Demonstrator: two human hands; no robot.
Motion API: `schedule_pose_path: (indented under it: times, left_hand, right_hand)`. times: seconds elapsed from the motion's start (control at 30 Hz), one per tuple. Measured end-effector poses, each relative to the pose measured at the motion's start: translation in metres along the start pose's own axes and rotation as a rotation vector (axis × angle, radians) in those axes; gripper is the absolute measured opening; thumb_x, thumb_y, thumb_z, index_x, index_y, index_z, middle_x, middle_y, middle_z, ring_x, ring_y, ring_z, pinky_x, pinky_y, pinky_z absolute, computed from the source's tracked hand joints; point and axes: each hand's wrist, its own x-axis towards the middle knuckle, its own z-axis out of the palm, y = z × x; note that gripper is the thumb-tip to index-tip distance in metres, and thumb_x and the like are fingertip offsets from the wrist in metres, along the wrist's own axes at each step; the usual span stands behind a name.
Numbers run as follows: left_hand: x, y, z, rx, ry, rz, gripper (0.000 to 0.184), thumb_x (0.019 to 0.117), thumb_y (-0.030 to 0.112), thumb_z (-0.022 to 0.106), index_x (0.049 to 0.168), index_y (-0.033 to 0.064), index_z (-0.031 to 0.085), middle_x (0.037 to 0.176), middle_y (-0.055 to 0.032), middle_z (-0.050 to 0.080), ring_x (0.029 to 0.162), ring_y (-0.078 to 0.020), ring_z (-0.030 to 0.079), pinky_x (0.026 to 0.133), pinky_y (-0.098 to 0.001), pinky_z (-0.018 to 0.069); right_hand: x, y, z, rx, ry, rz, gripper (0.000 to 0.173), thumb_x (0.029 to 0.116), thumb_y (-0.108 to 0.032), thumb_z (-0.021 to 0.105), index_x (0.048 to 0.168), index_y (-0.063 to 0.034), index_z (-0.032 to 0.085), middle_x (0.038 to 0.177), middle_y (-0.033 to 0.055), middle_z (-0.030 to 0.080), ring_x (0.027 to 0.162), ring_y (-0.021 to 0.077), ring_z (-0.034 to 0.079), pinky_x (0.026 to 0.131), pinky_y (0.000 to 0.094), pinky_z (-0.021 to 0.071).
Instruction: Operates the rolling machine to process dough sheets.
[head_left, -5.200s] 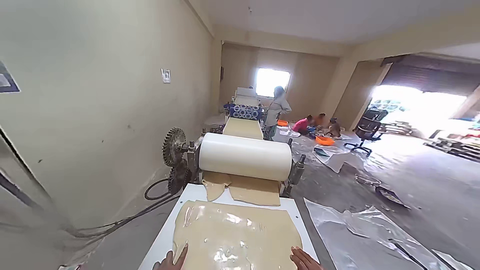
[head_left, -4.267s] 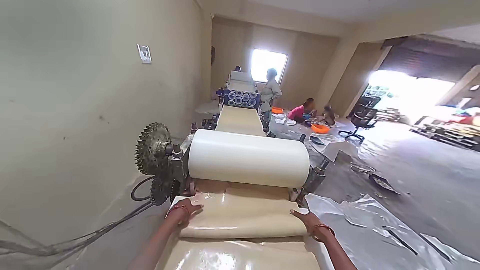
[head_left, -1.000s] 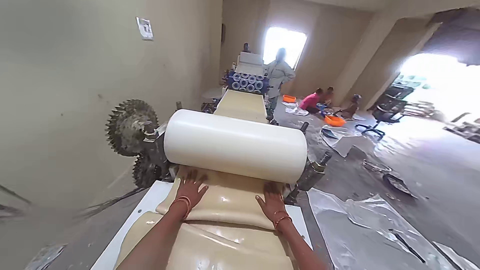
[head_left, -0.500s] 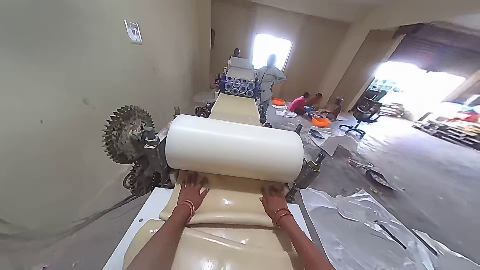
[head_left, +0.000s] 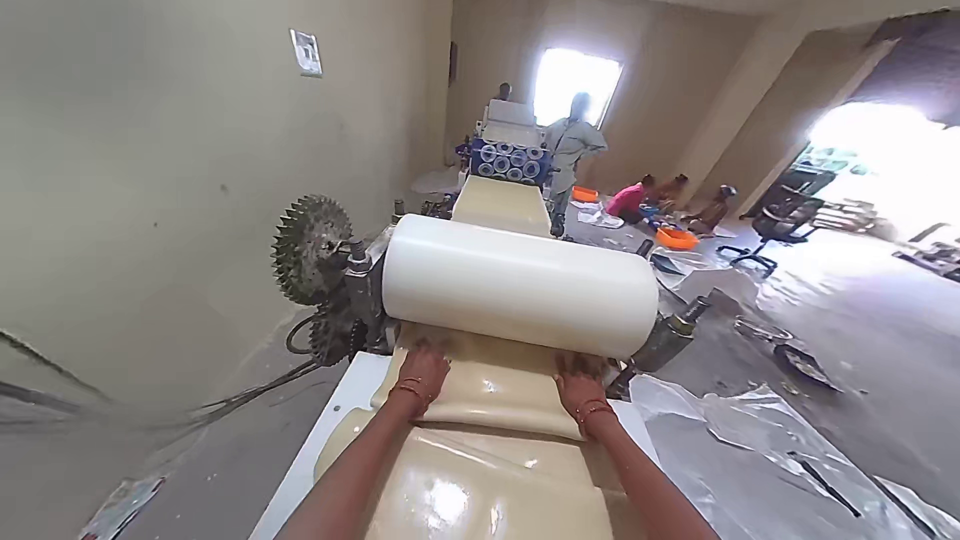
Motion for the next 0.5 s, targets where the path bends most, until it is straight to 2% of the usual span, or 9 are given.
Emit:
schedule_pose_path:
  times: [0.03, 0.07, 0.17, 0.23, 0.27, 0.33, 0.5]
  left_hand:
    - [-0.002, -0.001, -0.001, -0.043, 0.027, -0.033, 0.064, 0.1043, 0.046, 0.052, 0.156, 0.0096, 0.043, 0.157, -0.0312, 0.037, 0.147, -0.047, 0.035, 0.119, -0.0593, 0.0326]
    - [-0.003, -0.001, 0.003, -0.06, 0.039, -0.063, 0.072, 0.1022, 0.051, 0.053, 0.157, 0.0074, 0.039, 0.159, -0.0318, 0.034, 0.149, -0.0467, 0.032, 0.12, -0.058, 0.0308]
    - [0.006, 0.006, 0.013, -0.003, 0.033, -0.116, 0.082, 0.0982, 0.065, 0.049, 0.16, 0.0126, 0.035, 0.163, -0.033, 0.023, 0.153, -0.0486, 0.021, 0.123, -0.0587, 0.0228]
    - [0.012, 0.011, 0.018, 0.047, 0.008, -0.136, 0.09, 0.0957, 0.072, 0.046, 0.162, 0.014, 0.029, 0.164, -0.035, 0.017, 0.154, -0.0506, 0.014, 0.125, -0.0596, 0.0161]
    - [0.013, 0.012, 0.02, 0.065, 0.005, -0.138, 0.092, 0.0948, 0.074, 0.045, 0.163, 0.0142, 0.028, 0.164, -0.0355, 0.016, 0.154, -0.0509, 0.013, 0.125, -0.0593, 0.014]
    - [0.013, 0.011, 0.024, 0.072, 0.026, -0.128, 0.091, 0.095, 0.074, 0.045, 0.163, 0.0153, 0.027, 0.164, -0.0357, 0.016, 0.154, -0.0508, 0.013, 0.125, -0.0584, 0.0141]
    - [0.018, 0.004, 0.029, 0.078, 0.084, -0.09, 0.086, 0.0968, 0.07, 0.045, 0.163, 0.0168, 0.029, 0.164, -0.0346, 0.016, 0.155, -0.0493, 0.012, 0.126, -0.0575, 0.0123]
  right_hand:
    - [0.001, -0.001, 0.001, -0.002, 0.001, -0.005, 0.06, 0.1118, -0.041, 0.028, 0.165, -0.0128, 0.024, 0.164, 0.027, 0.031, 0.154, 0.0461, 0.025, 0.122, 0.0668, 0.0191]
    - [0.0, 0.0, 0.003, -0.007, 0.006, -0.008, 0.061, 0.1117, -0.042, 0.028, 0.165, -0.0127, 0.022, 0.167, 0.0255, 0.025, 0.156, 0.0451, 0.019, 0.123, 0.0661, 0.0167]
    - [0.002, 0.003, 0.003, -0.03, 0.004, 0.002, 0.062, 0.1116, -0.043, 0.027, 0.166, -0.0142, 0.02, 0.168, 0.0254, 0.021, 0.156, 0.0445, 0.017, 0.123, 0.0653, 0.017]
    - [0.002, 0.002, 0.0, -0.025, -0.022, 0.012, 0.061, 0.1117, -0.044, 0.026, 0.166, -0.0154, 0.02, 0.165, 0.0264, 0.029, 0.154, 0.0451, 0.024, 0.123, 0.0652, 0.0197]
    - [0.001, 0.001, -0.001, -0.026, -0.036, 0.012, 0.061, 0.1117, -0.045, 0.026, 0.165, -0.0153, 0.022, 0.159, 0.0277, 0.04, 0.15, 0.0462, 0.034, 0.121, 0.0652, 0.0242]
    - [0.001, 0.003, -0.001, -0.018, -0.063, 0.009, 0.061, 0.1116, -0.046, 0.023, 0.165, -0.0148, 0.024, 0.151, 0.0275, 0.05, 0.144, 0.0461, 0.043, 0.119, 0.0644, 0.0279]
    - [0.001, 0.003, 0.001, 0.018, -0.061, 0.002, 0.061, 0.1116, -0.045, 0.023, 0.163, -0.0131, 0.028, 0.152, 0.0264, 0.049, 0.146, 0.0447, 0.04, 0.12, 0.0634, 0.0257]
